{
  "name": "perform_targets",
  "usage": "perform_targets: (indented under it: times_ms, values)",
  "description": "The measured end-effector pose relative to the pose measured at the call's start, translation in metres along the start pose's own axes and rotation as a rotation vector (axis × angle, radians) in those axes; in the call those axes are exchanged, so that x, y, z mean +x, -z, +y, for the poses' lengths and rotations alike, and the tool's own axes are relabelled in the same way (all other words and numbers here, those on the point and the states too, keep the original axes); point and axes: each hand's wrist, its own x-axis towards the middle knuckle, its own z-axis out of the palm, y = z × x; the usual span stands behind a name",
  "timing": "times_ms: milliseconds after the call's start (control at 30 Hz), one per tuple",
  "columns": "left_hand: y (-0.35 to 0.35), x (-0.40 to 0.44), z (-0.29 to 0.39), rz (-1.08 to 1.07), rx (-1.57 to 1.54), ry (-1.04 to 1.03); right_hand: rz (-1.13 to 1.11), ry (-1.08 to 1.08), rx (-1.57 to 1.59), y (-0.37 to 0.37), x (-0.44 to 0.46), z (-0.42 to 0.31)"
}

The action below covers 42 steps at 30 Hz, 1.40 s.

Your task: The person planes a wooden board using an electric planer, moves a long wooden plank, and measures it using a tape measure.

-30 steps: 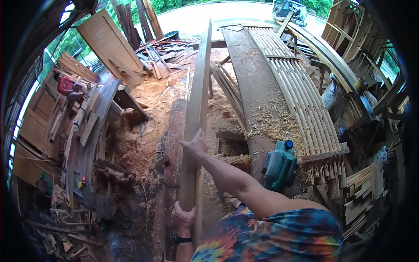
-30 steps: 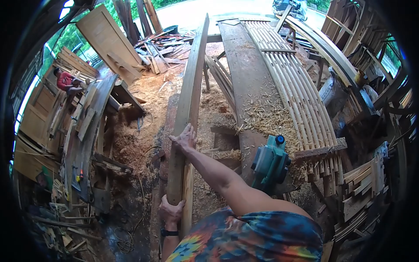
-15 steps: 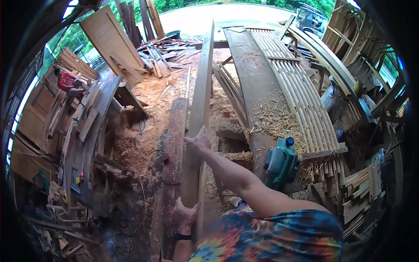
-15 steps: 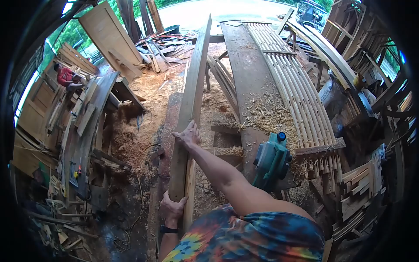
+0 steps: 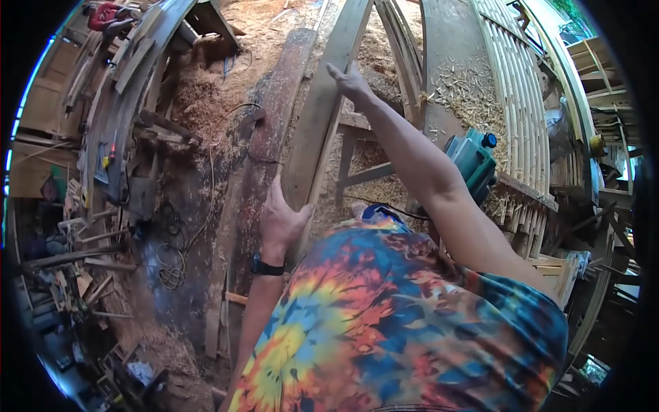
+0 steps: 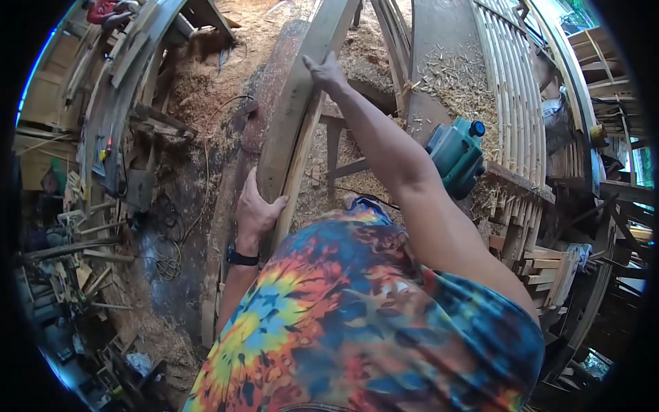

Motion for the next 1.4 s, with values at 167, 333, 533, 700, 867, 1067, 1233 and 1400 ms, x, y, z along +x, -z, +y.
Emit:
perform_targets:
  times_ms: [167, 333, 533, 700, 867, 1067, 1233, 1400]
  values:
    - [-0.006, -0.016, -0.001, 0.075, 0.007, 0.067, 0.043, 0.008, -0.137, 0.027, -0.095, 0.028]
    - [-0.010, -0.025, -0.003, 0.124, -0.013, 0.085, -0.082, -0.027, -0.165, 0.037, -0.205, 0.064]
    - [-0.011, -0.024, -0.007, 0.158, -0.025, 0.075, -0.254, -0.225, -0.123, 0.023, -0.296, 0.089]
    - [-0.007, -0.026, 0.000, 0.199, 0.045, 0.035, -0.315, -0.187, -0.284, 0.024, -0.309, 0.113]
    - [-0.015, -0.026, -0.013, 0.198, -0.014, 0.023, -0.253, -0.164, -0.285, 0.024, -0.312, 0.107]
    - [-0.019, -0.025, -0.019, 0.225, -0.048, -0.003, -0.335, -0.141, -0.370, 0.027, -0.319, 0.087]
    - [-0.016, -0.026, -0.013, 0.202, -0.083, 0.030, -0.314, -0.065, -0.448, 0.020, -0.314, 0.106]
    - [-0.016, -0.027, -0.011, 0.224, -0.093, 0.001, -0.340, -0.043, -0.442, 0.016, -0.309, 0.113]
